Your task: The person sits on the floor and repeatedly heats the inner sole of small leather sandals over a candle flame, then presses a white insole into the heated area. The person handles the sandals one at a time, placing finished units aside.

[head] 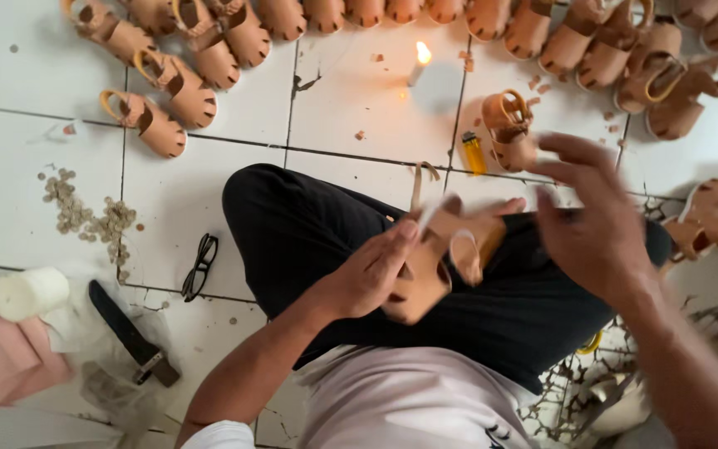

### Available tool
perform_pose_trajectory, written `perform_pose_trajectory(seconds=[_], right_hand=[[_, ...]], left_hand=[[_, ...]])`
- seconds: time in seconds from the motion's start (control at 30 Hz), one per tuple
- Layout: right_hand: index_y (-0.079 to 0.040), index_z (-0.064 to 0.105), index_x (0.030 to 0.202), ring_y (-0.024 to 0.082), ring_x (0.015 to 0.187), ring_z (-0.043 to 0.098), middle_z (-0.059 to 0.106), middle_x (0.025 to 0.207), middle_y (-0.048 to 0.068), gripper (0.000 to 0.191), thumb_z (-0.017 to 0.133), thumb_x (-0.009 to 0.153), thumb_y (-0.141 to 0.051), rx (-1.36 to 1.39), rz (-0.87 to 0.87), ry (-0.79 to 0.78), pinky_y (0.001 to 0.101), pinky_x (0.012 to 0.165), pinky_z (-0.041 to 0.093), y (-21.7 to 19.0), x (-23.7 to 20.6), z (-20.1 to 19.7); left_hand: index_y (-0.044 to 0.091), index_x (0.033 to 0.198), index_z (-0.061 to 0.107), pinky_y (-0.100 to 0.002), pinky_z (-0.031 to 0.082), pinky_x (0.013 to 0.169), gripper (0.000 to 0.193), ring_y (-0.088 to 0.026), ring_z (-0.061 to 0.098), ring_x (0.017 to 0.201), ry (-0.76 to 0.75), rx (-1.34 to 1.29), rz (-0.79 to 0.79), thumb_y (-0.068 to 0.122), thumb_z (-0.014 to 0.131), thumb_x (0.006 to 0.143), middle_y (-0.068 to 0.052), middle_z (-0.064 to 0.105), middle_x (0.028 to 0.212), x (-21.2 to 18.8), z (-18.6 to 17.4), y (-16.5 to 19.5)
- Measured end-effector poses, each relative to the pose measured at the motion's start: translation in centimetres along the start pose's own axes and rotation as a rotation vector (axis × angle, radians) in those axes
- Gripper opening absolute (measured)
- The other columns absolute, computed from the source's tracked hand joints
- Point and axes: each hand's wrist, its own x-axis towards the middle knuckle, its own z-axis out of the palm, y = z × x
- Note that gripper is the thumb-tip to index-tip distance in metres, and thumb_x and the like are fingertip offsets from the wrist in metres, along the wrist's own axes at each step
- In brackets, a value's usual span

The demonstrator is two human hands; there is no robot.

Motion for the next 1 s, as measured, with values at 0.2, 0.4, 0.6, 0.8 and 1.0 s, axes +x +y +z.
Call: perform_pose_trajectory(seconds=[0.2, 0.4, 0.6, 0.8, 1.0], right_hand=[[0.002, 0.067, 0.124, 0.017, 0.133, 0.054, 0.05, 0.151, 0.006, 0.027, 0.063, 0.101, -0.01, 0.86, 0.343, 0.06, 0.0308, 0.106, 0.05, -2.7, -0.8, 5.7], [0.0, 0.055, 0.143, 0.017, 0.126, 0.058, 0.057, 0.139, 0.009, 0.041, 0.06, 0.103, -0.011, 1.002, 0.393, 0.156, 0.0309, 0.107, 0.048, -3.0, 0.5, 10.9], [-0.002, 0.063, 0.134, 0.026, 0.143, 0.053, 0.055, 0.153, 0.017, 0.031, 0.066, 0.104, -0.008, 0.604, 0.144, 0.145, 0.041, 0.118, 0.041, 0.5, 0.6, 12.3], [-0.001, 0.047, 0.145, 0.034, 0.135, 0.058, 0.057, 0.146, 0.022, 0.072, 0.077, 0.091, -0.04, 0.272, 0.586, 0.199, 0.0454, 0.111, 0.053, 11.6, 4.4, 9.9], [0.003, 0.04, 0.149, 0.049, 0.124, 0.046, 0.047, 0.137, 0.03, 0.105, 0.092, 0.07, -0.041, -0.193, 0.648, 0.027, 0.0566, 0.097, 0.046, 13.8, 7.4, 11.9]], left_hand=[[-0.001, 0.167, 0.01, -0.042, 0.045, 0.112, 0.081, -0.04, 0.055, 0.134, 0.291, 0.259, 0.14, 0.057, 0.018, 0.11, -0.031, 0.045, 0.146, 0.7, 1.2, 0.9], [-0.004, 0.164, 0.013, -0.043, 0.044, 0.119, 0.075, -0.045, 0.045, 0.15, 0.471, 0.403, 0.33, 0.052, 0.027, 0.115, -0.032, 0.034, 0.166, 2.4, 1.7, -0.7], [0.003, 0.161, 0.016, -0.038, 0.049, 0.104, 0.074, -0.036, 0.06, 0.129, 0.428, 0.189, 0.166, 0.051, 0.031, 0.108, -0.025, 0.052, 0.146, 5.1, 0.8, -4.9], [0.0, 0.145, 0.053, -0.042, 0.052, 0.096, 0.067, -0.032, 0.061, 0.119, 0.409, -0.246, 0.01, 0.054, 0.044, 0.107, -0.022, 0.063, 0.135, 10.2, -6.7, -8.7], [0.004, 0.144, 0.05, -0.048, 0.047, 0.111, 0.07, -0.041, 0.058, 0.13, 0.595, 0.717, 0.011, 0.06, 0.055, 0.103, -0.022, 0.061, 0.138, 13.4, -12.5, -8.1]])
